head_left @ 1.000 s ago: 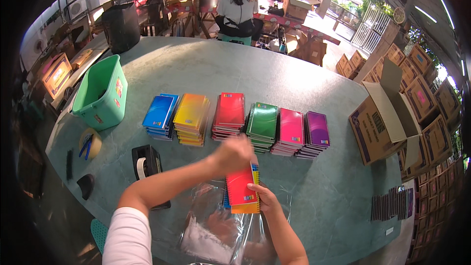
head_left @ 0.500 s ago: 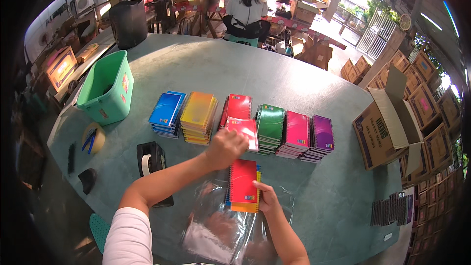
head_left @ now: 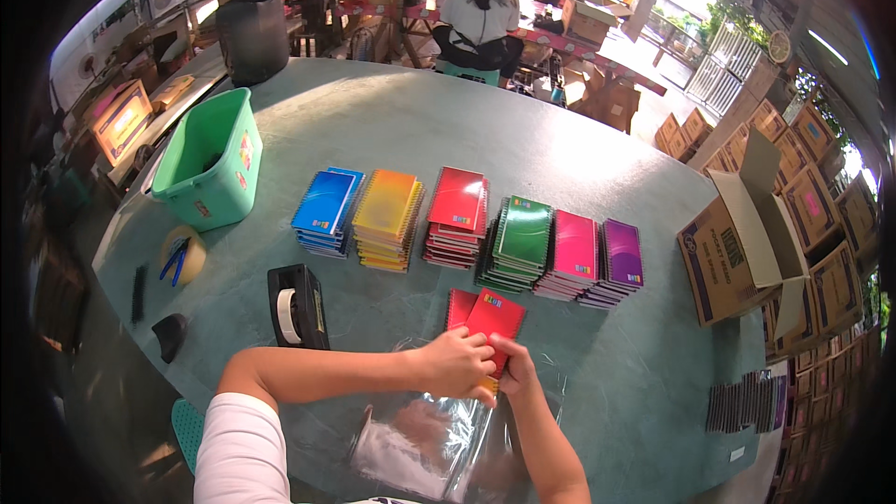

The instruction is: The person gathers small colorful notebooks from various stacks, aligns them into a single pile, places the pile onto a plastic sheet, and wraps the notebooks by folding and taping the plastic sheet around them.

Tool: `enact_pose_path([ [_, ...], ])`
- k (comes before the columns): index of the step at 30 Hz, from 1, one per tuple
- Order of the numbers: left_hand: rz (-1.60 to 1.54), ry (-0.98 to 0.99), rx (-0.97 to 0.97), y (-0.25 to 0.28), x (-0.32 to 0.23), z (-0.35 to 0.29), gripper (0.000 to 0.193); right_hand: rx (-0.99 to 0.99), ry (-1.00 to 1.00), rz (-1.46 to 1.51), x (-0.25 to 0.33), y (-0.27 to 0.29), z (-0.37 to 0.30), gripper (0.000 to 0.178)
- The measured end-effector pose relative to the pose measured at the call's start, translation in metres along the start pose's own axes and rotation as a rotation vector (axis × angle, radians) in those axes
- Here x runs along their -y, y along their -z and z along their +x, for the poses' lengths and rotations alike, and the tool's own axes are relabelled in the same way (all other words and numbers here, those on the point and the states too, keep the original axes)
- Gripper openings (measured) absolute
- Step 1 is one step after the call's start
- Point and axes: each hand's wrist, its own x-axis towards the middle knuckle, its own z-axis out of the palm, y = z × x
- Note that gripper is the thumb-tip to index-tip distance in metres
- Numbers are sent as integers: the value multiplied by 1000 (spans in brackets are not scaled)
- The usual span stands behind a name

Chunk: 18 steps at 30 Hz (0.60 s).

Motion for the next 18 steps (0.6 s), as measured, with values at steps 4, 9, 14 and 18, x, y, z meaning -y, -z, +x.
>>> enact_pose_path([
  [4, 177, 599, -252, 9, 113, -29, 56, -124, -97, -72, -9, 2, -7, 43],
  [9, 17, 1196, 18, 26, 172, -43, 73, -96, -113, -257, -10, -14, -1, 44],
  [14, 47, 1178, -281, 13, 191, -66, 54, -131, -128, -213, -20, -26, 9, 45],
  [18, -103, 865, -438, 57, 154, -21, 31, -112, -41, -51, -12, -18, 9, 43],
])
